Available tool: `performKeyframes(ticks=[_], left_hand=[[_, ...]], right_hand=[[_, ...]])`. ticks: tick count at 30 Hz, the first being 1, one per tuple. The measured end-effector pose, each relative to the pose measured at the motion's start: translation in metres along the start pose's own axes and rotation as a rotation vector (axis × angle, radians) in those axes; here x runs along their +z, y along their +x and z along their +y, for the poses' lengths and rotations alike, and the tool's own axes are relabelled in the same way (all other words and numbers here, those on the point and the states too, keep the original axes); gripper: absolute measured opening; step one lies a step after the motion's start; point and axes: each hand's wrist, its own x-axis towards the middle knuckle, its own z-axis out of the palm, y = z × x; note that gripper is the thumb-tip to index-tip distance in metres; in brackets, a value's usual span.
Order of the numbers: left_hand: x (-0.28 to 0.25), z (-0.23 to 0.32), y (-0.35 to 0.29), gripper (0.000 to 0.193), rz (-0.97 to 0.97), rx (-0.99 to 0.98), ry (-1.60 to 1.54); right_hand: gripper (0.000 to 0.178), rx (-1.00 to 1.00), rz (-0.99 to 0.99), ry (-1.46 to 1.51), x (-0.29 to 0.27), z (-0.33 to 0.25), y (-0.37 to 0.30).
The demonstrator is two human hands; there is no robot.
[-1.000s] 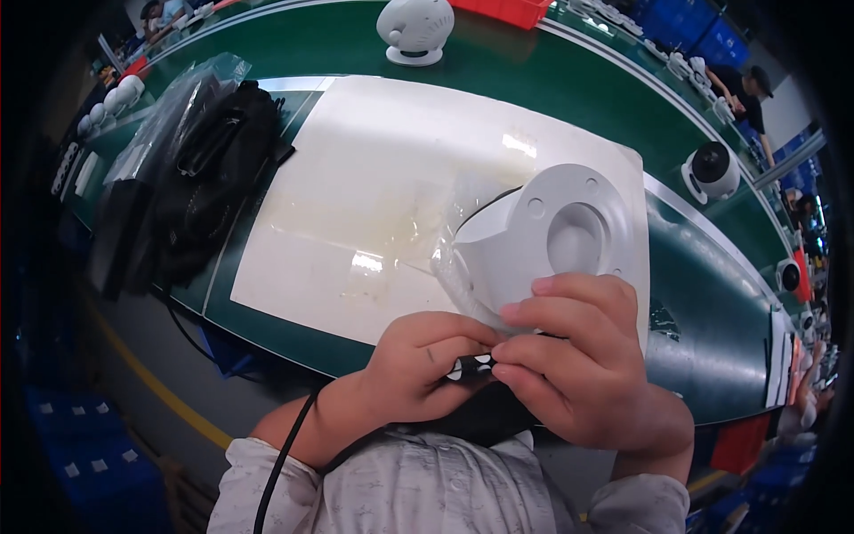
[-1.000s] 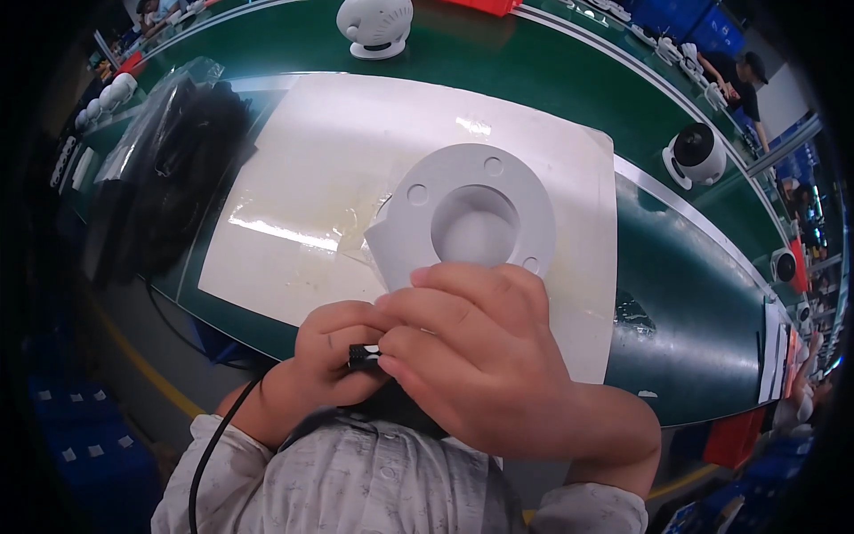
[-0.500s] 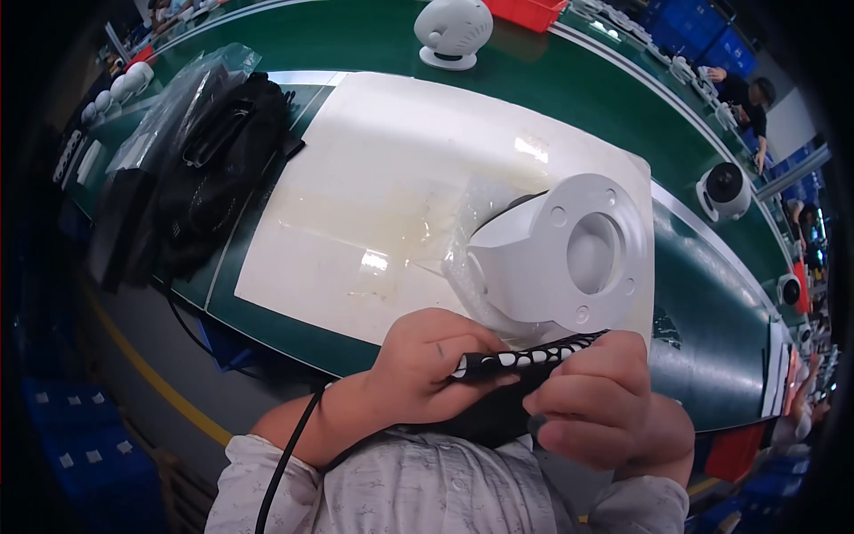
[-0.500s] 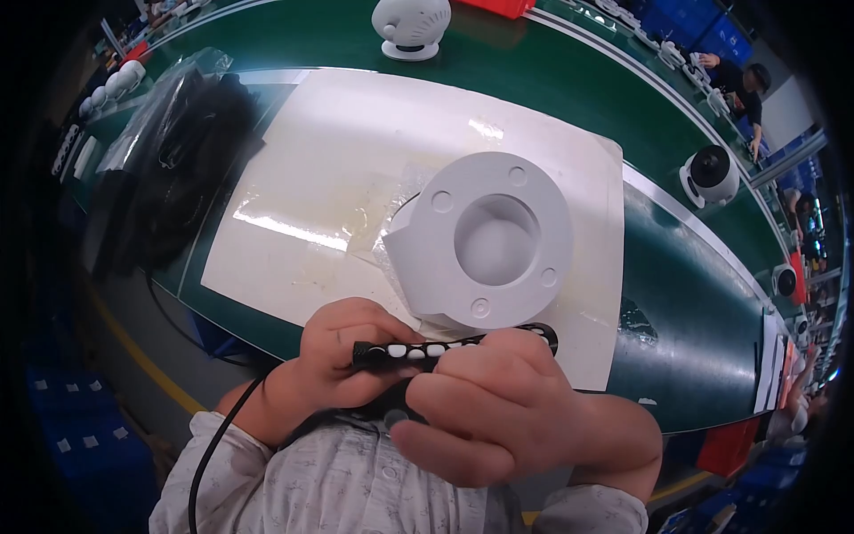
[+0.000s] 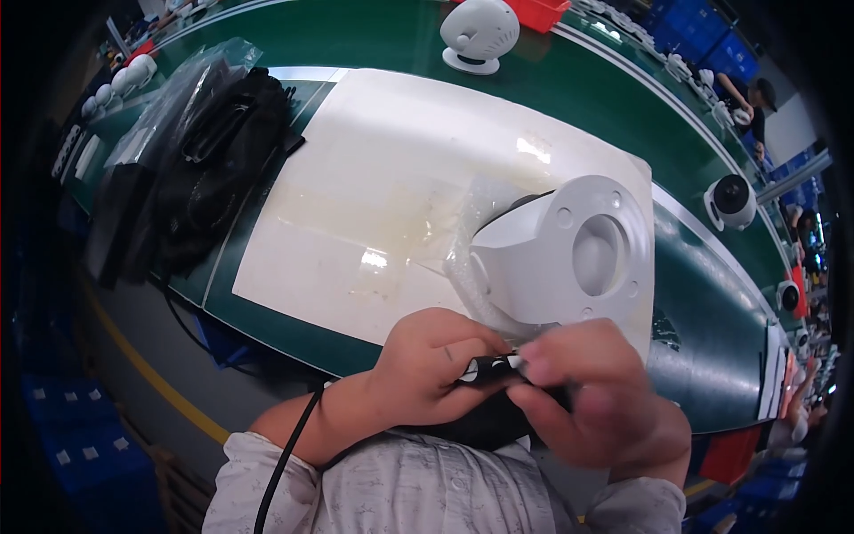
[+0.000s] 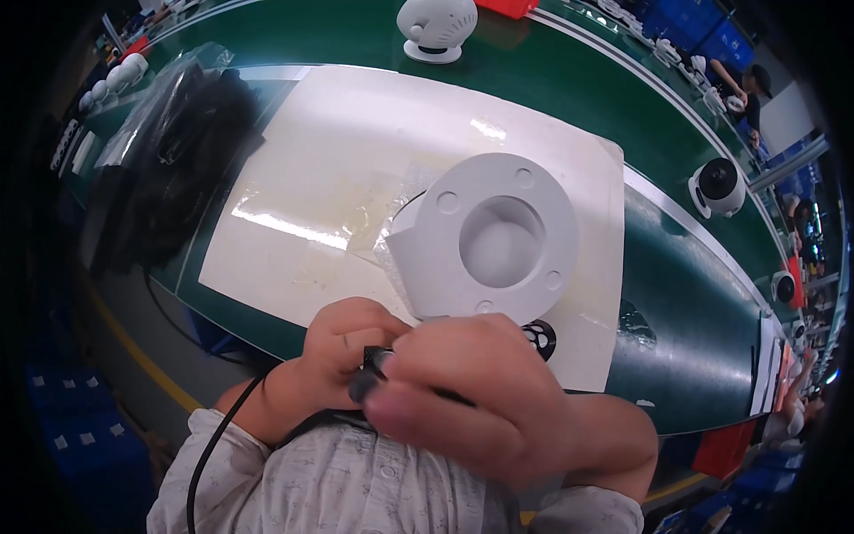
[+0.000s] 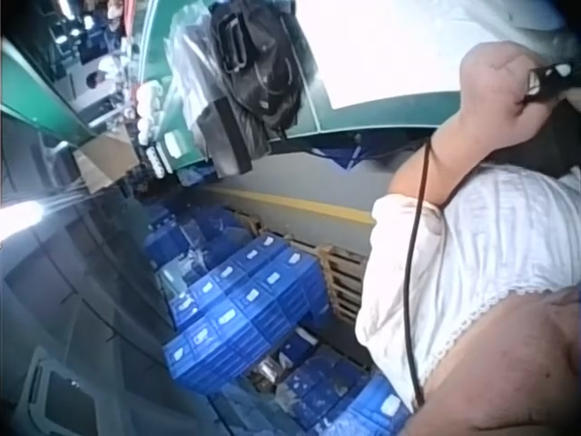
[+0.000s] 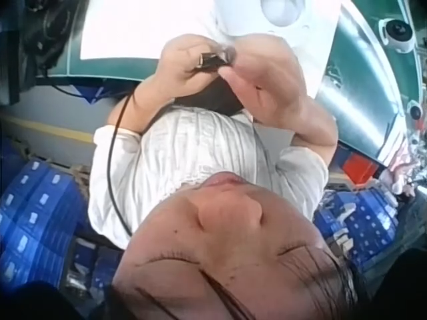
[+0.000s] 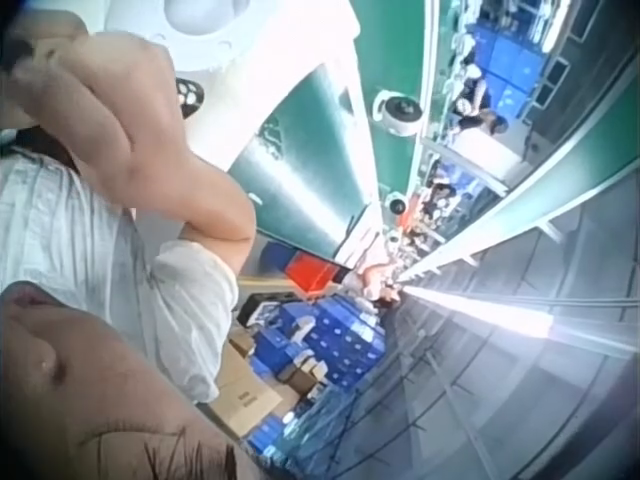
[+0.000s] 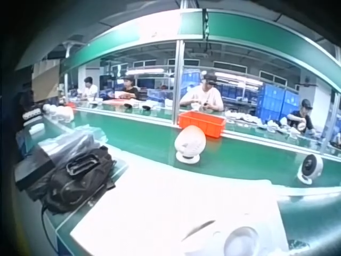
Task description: Assembling the components of white security cameras at a factory workstation.
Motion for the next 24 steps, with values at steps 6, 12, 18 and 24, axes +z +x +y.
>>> performKeyframes(ticks=[6,12,18,24], left_hand=[[0.006,-0.008,-0.004,0.017,-0.001,0.023,0.018],[0.013,-0.008,-0.001,0.021,0.137,0.229,0.093],[0.023,-0.009,0.002,0.018,0.029,0.210,0.150],[0.021,-0.005,0.008,0.016,-0.043,0.196,0.155]], right_hand=[[0.031,-0.189,-0.270,0.176,-0.013,0.003,0.001],[0.068,-0.028,0.379,-0.083,-0.050,0.057,0.007],[0.061,0.241,0.428,0.197,-0.062,0.069,0.019],[0.070,0.447,0.341,0.219,-0.073,0.060,0.016]])
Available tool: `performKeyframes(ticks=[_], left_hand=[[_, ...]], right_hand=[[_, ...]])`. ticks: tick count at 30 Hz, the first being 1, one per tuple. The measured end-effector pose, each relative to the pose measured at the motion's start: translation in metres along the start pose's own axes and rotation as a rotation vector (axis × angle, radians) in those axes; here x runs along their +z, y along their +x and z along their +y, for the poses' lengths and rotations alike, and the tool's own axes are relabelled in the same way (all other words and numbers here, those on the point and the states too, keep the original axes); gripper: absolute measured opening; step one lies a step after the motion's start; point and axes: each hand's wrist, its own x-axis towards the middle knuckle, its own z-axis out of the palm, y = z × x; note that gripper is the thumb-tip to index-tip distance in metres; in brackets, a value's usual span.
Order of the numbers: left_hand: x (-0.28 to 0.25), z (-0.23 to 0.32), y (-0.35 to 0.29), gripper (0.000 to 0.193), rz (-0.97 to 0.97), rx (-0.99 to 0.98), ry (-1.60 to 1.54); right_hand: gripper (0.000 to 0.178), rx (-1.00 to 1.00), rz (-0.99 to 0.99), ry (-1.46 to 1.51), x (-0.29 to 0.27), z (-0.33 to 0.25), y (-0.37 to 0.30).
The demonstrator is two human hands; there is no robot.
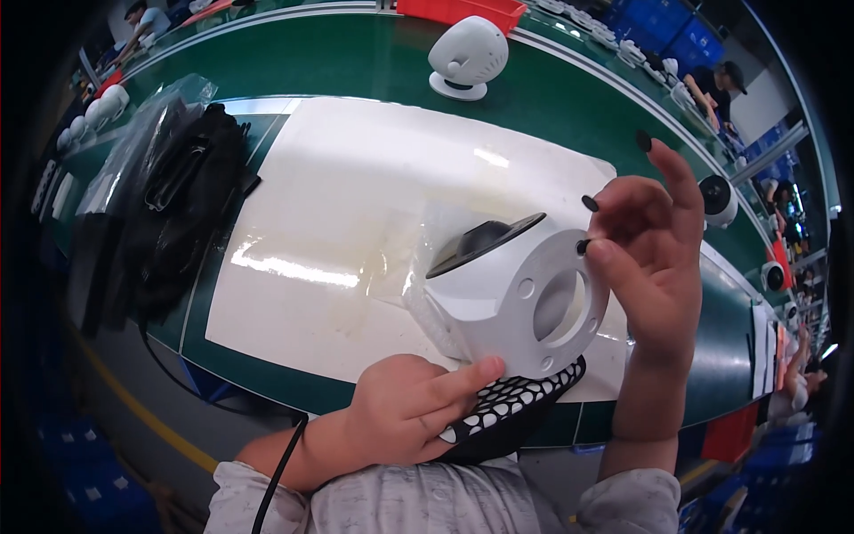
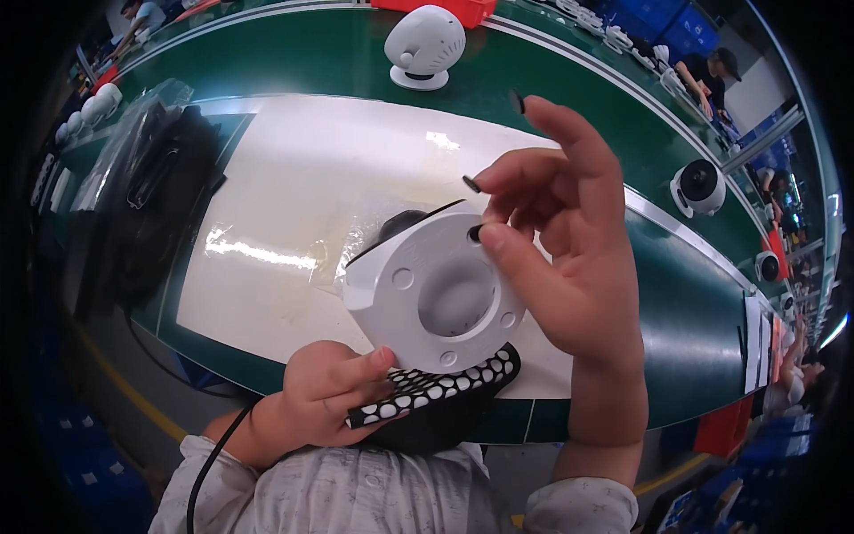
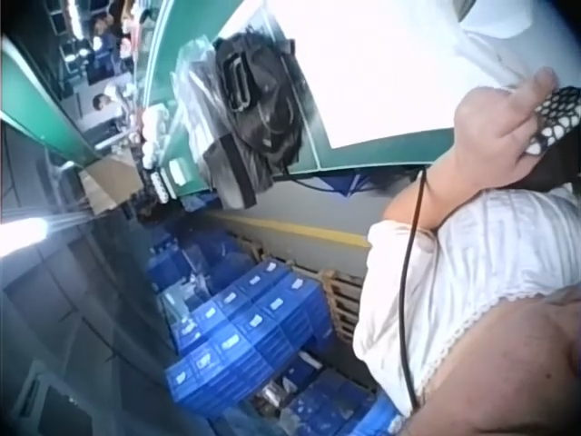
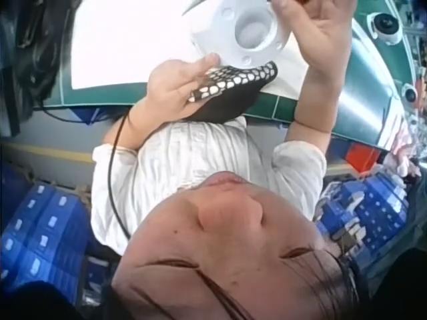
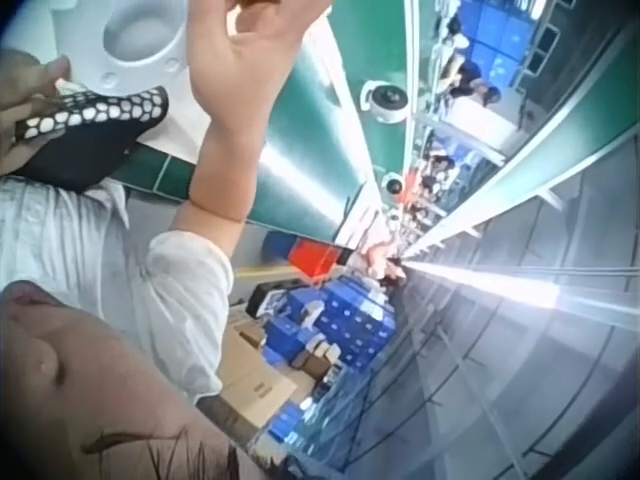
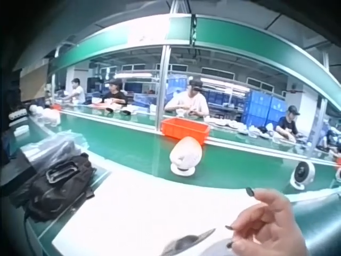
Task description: Assembling the components of white security cameras at a factory workstation.
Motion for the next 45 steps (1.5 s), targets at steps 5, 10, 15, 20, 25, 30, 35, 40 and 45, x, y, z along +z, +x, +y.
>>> performKeyframes(ticks=[5,10,15,20,25,30,35,40,45], left_hand=[[0.002,-0.001,0.001,0.015,-0.003,-0.006,0.014],[0.005,-0.002,0.001,0.016,0.014,-0.004,0.004],[0.005,-0.002,-0.002,0.017,0.010,0.014,0.051],[0.005,-0.001,-0.002,0.018,0.029,0.002,0.039],[0.003,-0.002,-0.003,0.017,0.024,-0.006,0.041],[0.004,-0.002,-0.002,0.016,0.017,-0.004,0.037],[0.004,-0.003,-0.002,0.015,0.035,-0.017,0.037],[0.004,-0.004,-0.003,0.015,0.033,-0.014,0.024],[0.002,-0.007,-0.002,0.015,0.016,-0.020,0.032]], right_hand=[[0.069,-0.074,-0.052,-0.177,-0.004,-0.003,-0.006],[0.057,-0.477,-0.241,-0.869,-0.007,-0.021,-0.020],[0.060,-0.521,-0.073,-0.887,0.005,-0.022,-0.024],[0.053,-0.345,-0.125,-0.245,0.023,-0.003,-0.019],[0.054,-0.280,-0.265,-0.525,0.021,-0.009,-0.021],[0.057,-0.367,-0.293,-0.628,0.021,-0.014,-0.025],[0.058,-0.289,-0.223,-0.421,0.025,-0.003,-0.021],[0.054,-0.163,-0.233,-0.160,0.024,0.001,-0.015],[0.047,-0.158,-0.250,-0.574,0.025,-0.013,-0.013]])
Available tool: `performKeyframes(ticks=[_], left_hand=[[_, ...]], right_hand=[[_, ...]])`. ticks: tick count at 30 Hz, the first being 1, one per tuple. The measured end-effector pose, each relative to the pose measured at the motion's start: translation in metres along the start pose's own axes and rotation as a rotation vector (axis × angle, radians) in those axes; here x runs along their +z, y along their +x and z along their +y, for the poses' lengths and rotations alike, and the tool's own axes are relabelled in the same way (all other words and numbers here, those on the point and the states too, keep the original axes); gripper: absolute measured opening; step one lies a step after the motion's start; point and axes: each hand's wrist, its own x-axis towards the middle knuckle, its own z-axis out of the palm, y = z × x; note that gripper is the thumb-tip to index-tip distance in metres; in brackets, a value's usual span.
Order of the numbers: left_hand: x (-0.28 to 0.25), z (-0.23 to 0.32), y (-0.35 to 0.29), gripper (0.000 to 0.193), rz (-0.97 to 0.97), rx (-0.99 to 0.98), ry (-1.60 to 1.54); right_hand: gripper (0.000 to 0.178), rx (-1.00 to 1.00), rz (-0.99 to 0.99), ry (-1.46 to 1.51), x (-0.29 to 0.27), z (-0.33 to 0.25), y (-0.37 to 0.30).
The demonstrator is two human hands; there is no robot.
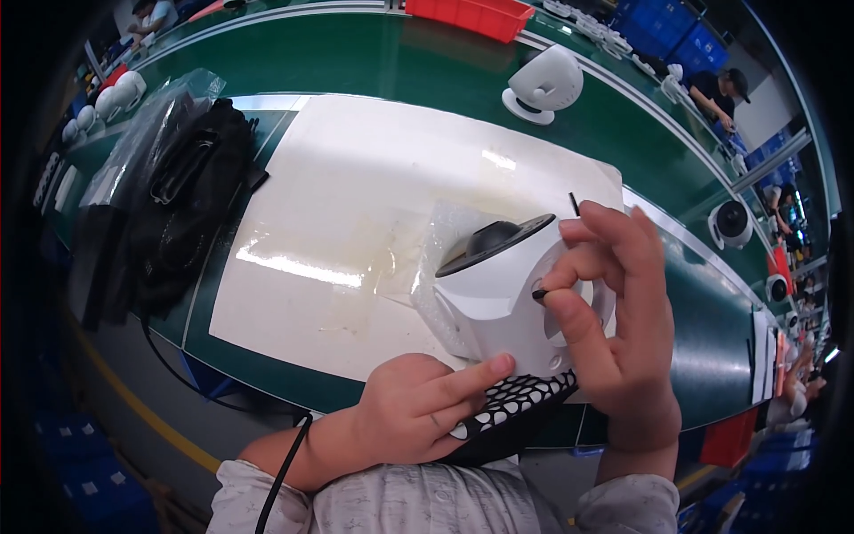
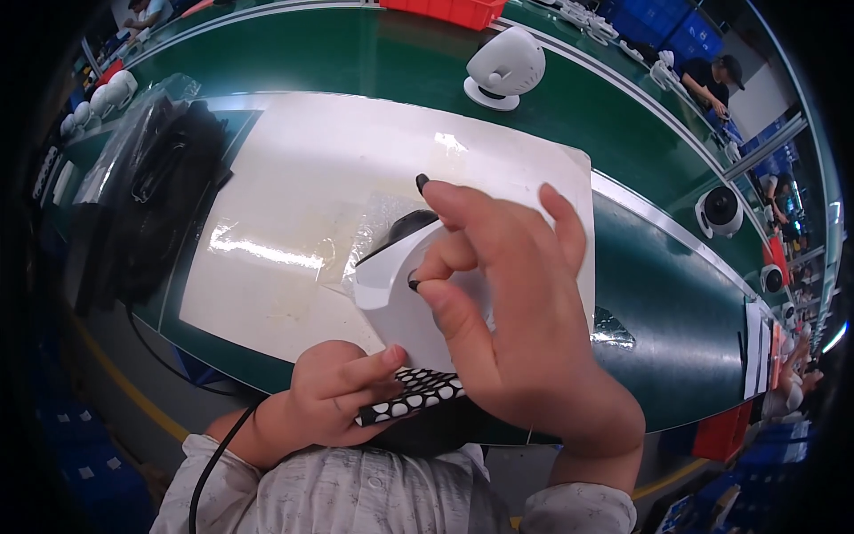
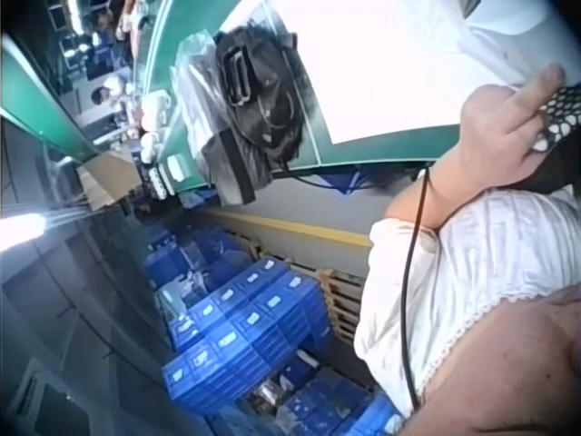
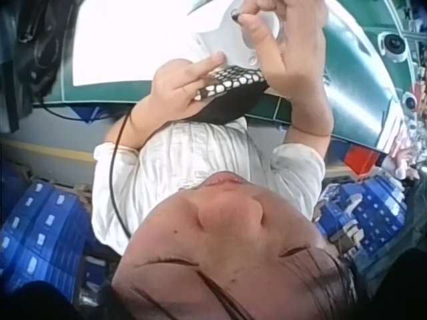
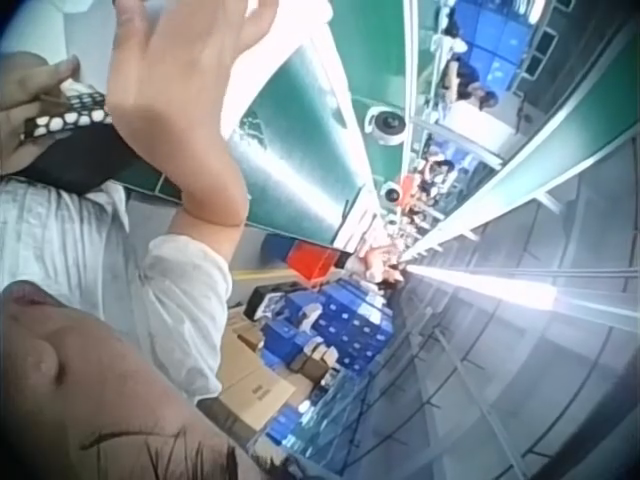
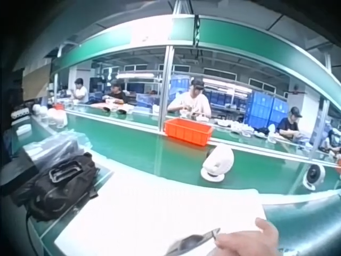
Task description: Assembling the components of white security cameras at a factory workstation.
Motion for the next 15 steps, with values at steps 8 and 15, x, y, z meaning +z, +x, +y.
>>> performKeyframes(ticks=[8,15], left_hand=[[0.000,-0.002,0.000,0.017,0.003,0.026,-0.029],[0.001,0.003,0.000,0.019,0.005,0.013,-0.027]], right_hand=[[0.042,-0.165,0.107,-0.496,0.001,-0.021,-0.010],[0.045,-0.062,-0.022,-0.636,-0.003,-0.038,-0.022]])
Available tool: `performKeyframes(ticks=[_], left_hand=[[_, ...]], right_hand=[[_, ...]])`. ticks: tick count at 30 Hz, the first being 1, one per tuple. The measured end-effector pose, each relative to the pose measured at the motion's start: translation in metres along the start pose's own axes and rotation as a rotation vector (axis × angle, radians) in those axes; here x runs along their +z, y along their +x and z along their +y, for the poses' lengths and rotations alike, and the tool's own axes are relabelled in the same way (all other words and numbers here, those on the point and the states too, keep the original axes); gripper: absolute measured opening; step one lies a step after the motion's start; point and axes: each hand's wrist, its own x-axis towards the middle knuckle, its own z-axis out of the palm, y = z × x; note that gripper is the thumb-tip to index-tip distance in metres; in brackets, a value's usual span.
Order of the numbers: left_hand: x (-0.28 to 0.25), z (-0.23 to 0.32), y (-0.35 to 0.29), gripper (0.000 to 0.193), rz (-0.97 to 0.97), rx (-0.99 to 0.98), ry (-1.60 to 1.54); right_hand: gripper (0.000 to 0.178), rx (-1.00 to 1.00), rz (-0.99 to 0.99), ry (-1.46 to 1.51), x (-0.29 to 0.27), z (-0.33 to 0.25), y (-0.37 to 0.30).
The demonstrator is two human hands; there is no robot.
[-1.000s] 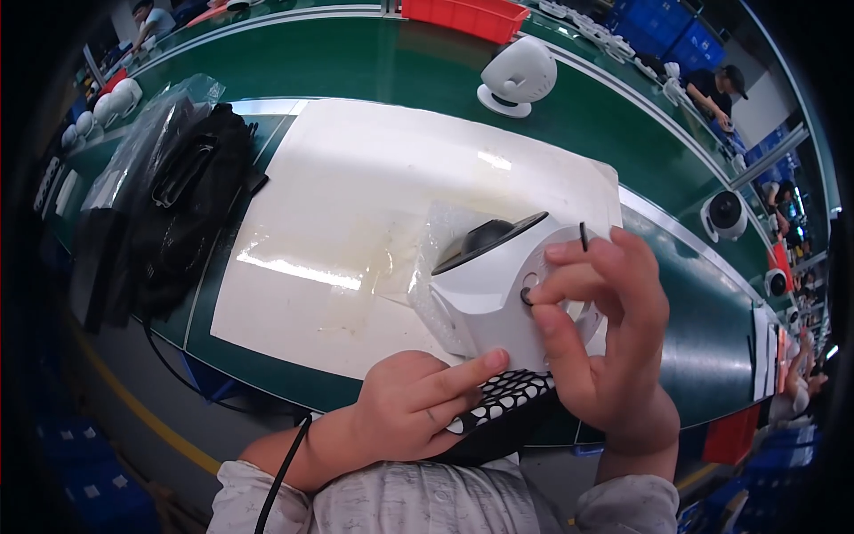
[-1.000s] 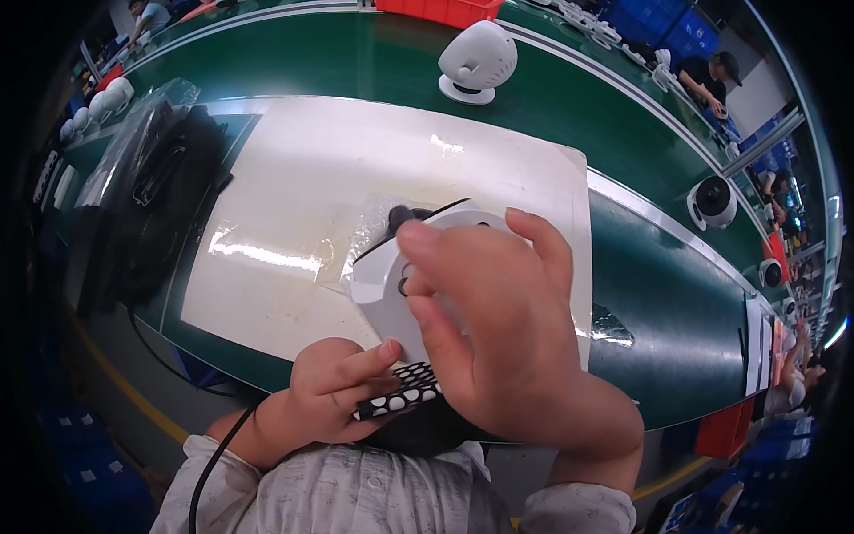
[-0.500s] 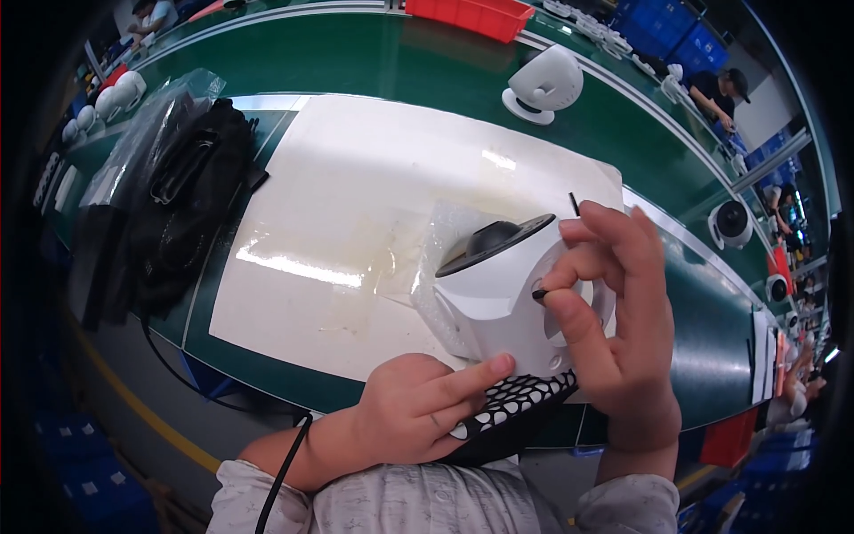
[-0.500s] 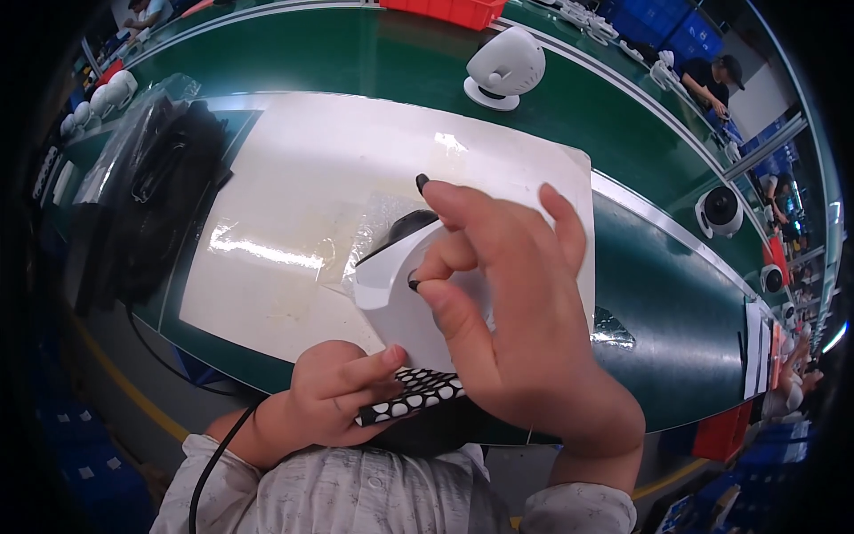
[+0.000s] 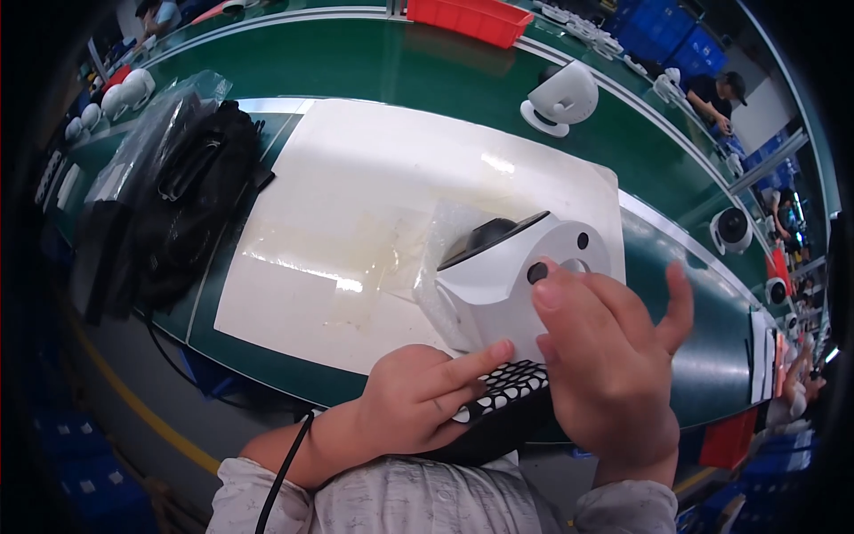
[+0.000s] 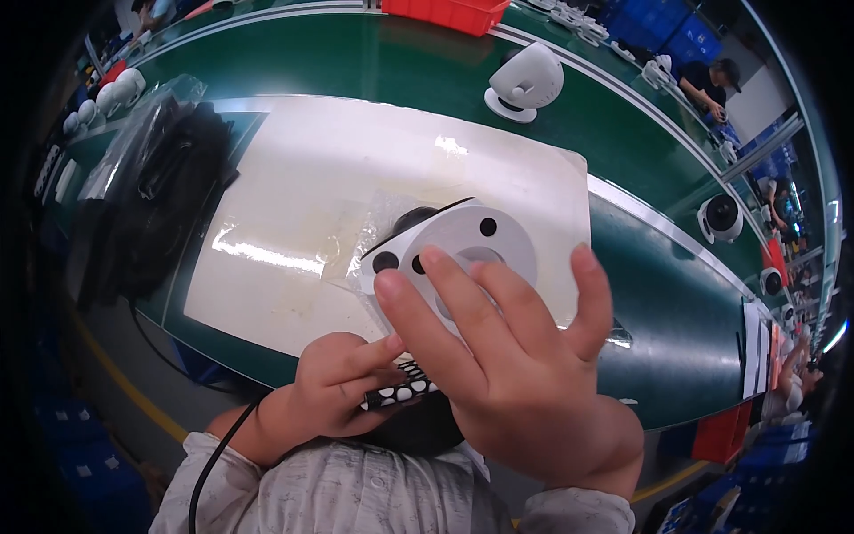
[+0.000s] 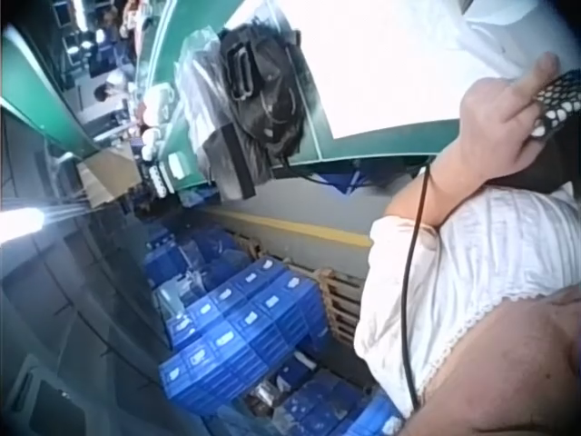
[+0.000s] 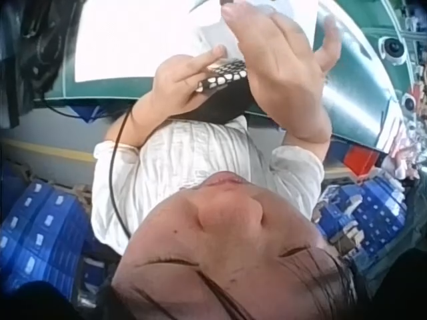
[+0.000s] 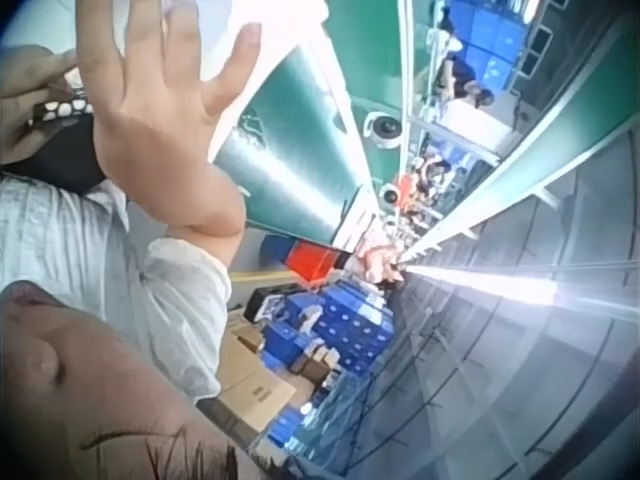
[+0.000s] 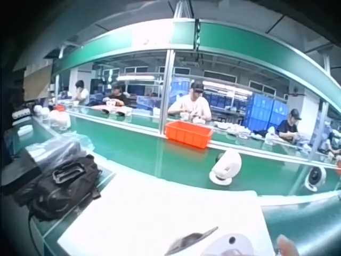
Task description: Assembling the components of white security cameras at a factory workstation.
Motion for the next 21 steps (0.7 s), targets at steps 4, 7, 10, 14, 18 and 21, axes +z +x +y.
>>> performKeyframes(ticks=[4,7,10,14,18,21], left_hand=[[0.001,0.001,-0.001,0.020,-0.004,-0.006,0.017],[0.006,0.004,0.002,0.019,-0.010,-0.023,0.033],[0.010,0.004,0.003,0.018,0.017,-0.030,0.044],[0.012,0.006,0.005,0.016,0.032,-0.032,0.053],[0.014,0.008,0.005,0.017,0.051,-0.040,0.033],[0.016,0.008,0.005,0.018,0.069,-0.030,0.012]], right_hand=[[0.044,0.056,0.090,0.021,0.002,0.015,-0.012],[0.032,0.068,0.266,0.048,0.029,0.052,-0.037],[0.012,0.198,0.358,0.244,0.035,0.061,-0.046],[0.009,0.426,0.259,0.812,0.044,0.066,-0.051],[0.009,0.391,0.212,0.823,0.041,0.063,-0.053],[0.011,0.386,0.229,0.729,0.038,0.059,-0.057]])
